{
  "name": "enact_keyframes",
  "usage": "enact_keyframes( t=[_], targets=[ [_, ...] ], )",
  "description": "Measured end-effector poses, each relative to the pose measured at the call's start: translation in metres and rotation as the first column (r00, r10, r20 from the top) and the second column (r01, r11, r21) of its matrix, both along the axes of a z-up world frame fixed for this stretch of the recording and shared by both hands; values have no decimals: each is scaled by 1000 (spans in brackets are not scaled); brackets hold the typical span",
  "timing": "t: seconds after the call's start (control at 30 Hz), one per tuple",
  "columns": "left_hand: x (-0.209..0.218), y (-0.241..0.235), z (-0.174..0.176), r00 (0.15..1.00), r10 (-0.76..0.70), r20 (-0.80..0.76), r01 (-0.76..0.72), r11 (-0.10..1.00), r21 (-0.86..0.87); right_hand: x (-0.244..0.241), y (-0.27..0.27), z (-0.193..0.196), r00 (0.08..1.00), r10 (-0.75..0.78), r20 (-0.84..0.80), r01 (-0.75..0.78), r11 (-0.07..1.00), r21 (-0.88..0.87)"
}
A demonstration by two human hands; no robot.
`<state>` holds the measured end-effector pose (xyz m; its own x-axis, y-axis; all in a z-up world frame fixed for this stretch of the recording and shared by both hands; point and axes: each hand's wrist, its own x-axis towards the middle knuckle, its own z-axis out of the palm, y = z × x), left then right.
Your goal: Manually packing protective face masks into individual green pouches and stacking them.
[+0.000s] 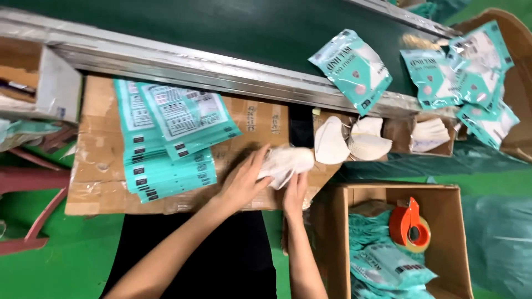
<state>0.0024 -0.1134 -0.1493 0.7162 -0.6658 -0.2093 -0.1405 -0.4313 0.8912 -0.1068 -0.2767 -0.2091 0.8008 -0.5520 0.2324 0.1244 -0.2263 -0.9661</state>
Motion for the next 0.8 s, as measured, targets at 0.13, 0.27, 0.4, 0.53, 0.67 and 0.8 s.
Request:
enact_keyframes(
  t=[0.13,0.27,0.4,0.53,0.67,0.8],
  targets=[
    [36,46,12,662,126,739,-64,992,-112,22,-13,-12,961,-277,-22,274,930,243],
    [83,84,21,632,71,772,-204,976,76,53,10,41,968,-227,107,151,869,471],
    [101,79,-10,648,9,762,-185,972,145,82,33,63,994,-70,84,5,796,605],
    [104,76,0,609,-33,792,-168,971,170,97,54,76,990,142,7,-102,676,730],
    [105,88,13,596,11,803,-136,987,88,106,49,55,980,195,-27,-140,788,600],
    [96,125,42,581,5,814,-173,978,118,101,26,64,998,68,-20,-40,774,632]
  ],
)
